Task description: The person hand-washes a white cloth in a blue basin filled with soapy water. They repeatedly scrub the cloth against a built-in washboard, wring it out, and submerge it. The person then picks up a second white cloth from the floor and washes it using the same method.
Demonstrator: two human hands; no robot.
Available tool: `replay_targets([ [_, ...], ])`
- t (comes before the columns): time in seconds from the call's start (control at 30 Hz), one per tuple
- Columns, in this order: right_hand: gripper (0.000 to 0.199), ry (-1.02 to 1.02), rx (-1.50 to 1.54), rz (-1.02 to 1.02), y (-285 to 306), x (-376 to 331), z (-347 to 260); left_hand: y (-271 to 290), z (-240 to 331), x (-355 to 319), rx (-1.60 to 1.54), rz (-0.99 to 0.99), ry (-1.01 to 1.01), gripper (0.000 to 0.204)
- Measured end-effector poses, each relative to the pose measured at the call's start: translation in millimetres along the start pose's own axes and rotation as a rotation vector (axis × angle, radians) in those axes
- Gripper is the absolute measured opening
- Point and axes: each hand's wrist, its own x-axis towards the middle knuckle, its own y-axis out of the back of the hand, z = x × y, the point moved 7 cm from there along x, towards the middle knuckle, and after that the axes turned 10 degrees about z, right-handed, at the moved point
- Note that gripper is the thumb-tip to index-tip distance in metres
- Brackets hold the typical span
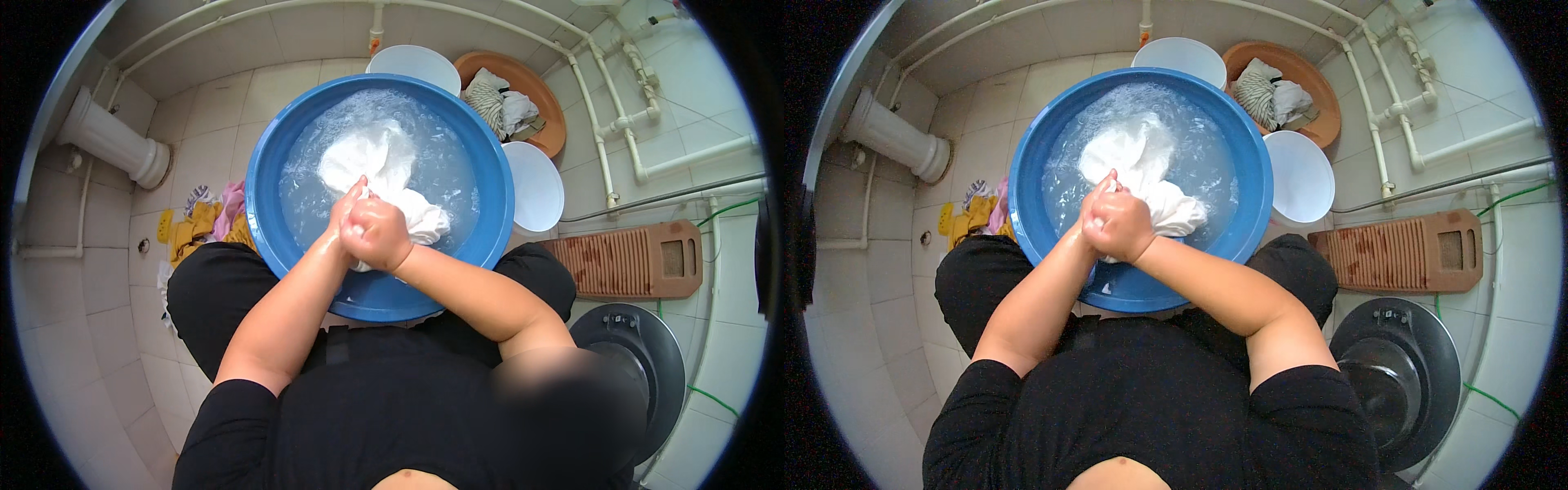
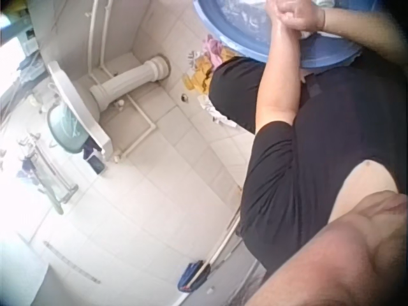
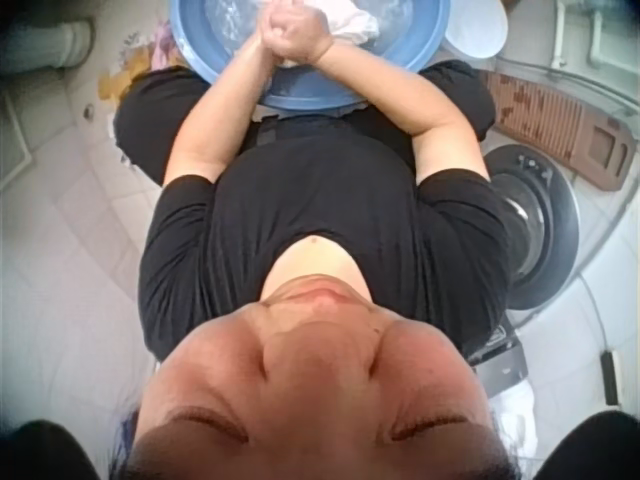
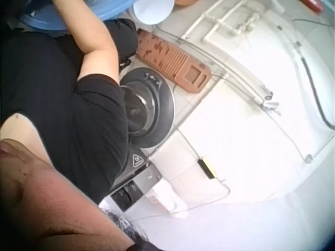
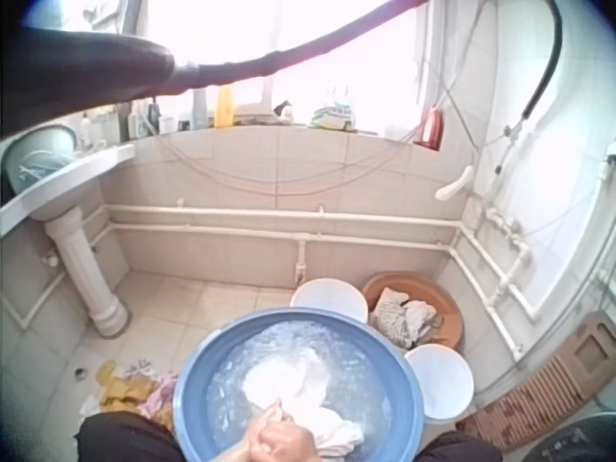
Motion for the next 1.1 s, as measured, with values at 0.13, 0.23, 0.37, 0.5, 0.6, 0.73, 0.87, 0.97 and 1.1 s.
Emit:
replay_targets([
  [0.13,0.018,-0.437,0.032,0.037,3.5,-8.2,74.9,-17.0,-7.1,-22.9,-0.056,0.219,-0.036,0.025],
  [0.23,0.02,-0.564,-0.073,0.052,11.4,-14.3,99.3,-33.1,-13.2,-23.8,-0.066,0.21,-0.093,0.024],
  [0.37,0.015,-0.262,0.075,-0.008,10.4,-3.7,16.3,-13.6,-5.7,-5.7,-0.154,-0.372,0.051,0.028],
  [0.5,0.012,-0.002,0.024,-0.003,10.0,-6.8,11.7,-18.0,-5.7,-19.5,-0.154,0.106,-0.127,0.032],
  [0.6,0.014,-0.32,-0.168,0.085,28.0,-0.6,82.8,-38.7,-14.8,-39.1,0.129,0.142,0.098,0.043],
  [0.73,0.023,-0.51,-0.072,0.031,47.3,5.4,144.8,-38.3,-11.6,-29.6,0.297,-0.074,0.07,0.032],
  [0.87,0.032,-1.174,0.24,0.123,64.2,-28.8,223.5,-28.0,32.0,-24.2,0.026,-0.129,-0.148,0.02],
  [0.97,0.035,-1.616,0.274,0.479,85.5,-89.5,277.8,-23.6,44.6,-24.7,-0.028,-0.178,-0.221,0.02],
  [1.1,0.036,-1.789,0.539,0.508,73.8,-90.6,259.7,-21.0,43.5,-29.8,-0.06,-0.081,-0.204,0.025],
])
